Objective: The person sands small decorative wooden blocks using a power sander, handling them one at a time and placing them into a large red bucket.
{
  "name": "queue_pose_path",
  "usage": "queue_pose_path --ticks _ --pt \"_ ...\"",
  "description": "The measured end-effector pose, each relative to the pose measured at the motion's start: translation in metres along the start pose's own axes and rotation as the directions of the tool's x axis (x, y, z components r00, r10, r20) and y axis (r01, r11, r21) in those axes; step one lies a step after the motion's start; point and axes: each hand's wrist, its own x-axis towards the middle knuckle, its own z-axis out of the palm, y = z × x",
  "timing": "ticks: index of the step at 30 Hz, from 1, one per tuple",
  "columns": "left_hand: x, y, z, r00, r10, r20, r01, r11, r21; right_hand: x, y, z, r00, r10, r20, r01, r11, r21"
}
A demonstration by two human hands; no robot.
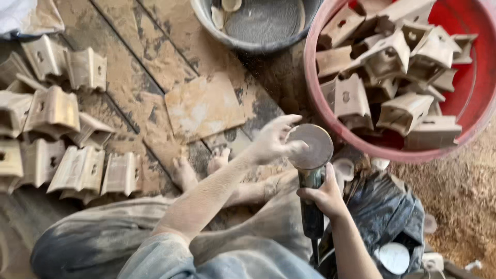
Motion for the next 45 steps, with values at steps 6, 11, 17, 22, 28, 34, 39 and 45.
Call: queue_pose_path --ticks 6,11,17,22,28,34,39,45 --pt "-0.067 0.019 0.024 0.993 0.015 0.120 -0.027 0.994 0.106 -0.074 0.000 0.021 0.989 0.142 0.032 -0.133 0.969 -0.207" --pt "-0.112 0.005 0.038 0.949 -0.051 0.310 -0.002 0.985 0.170 -0.140 0.013 0.034 0.938 0.336 -0.087 -0.347 0.903 -0.254" --pt "-0.118 -0.019 0.055 0.991 -0.065 0.118 0.046 0.987 0.157 -0.168 0.038 0.032 0.929 0.334 -0.161 -0.363 0.909 -0.205" --pt "-0.102 -0.034 0.063 0.988 0.152 0.015 -0.150 0.940 0.305 -0.159 0.049 0.025 0.944 0.308 -0.116 -0.325 0.927 -0.187" --pt "-0.113 -0.006 0.055 0.755 0.608 0.247 -0.583 0.449 0.677 -0.137 0.049 0.023 0.977 0.201 -0.069 -0.211 0.957 -0.198" --pt "-0.106 -0.027 0.057 0.657 0.709 0.256 -0.631 0.330 0.702 -0.131 0.052 0.014 0.973 0.228 -0.044 -0.232 0.963 -0.140" --pt "-0.102 -0.023 0.058 0.639 0.708 0.300 -0.653 0.292 0.699 -0.132 0.056 0.009 0.974 0.225 -0.035 -0.228 0.960 -0.164" --pt "-0.108 -0.026 0.071 0.681 0.712 0.173 -0.613 0.424 0.667 -0.129 0.059 0.007 0.983 0.185 -0.016 -0.185 0.974 -0.130"
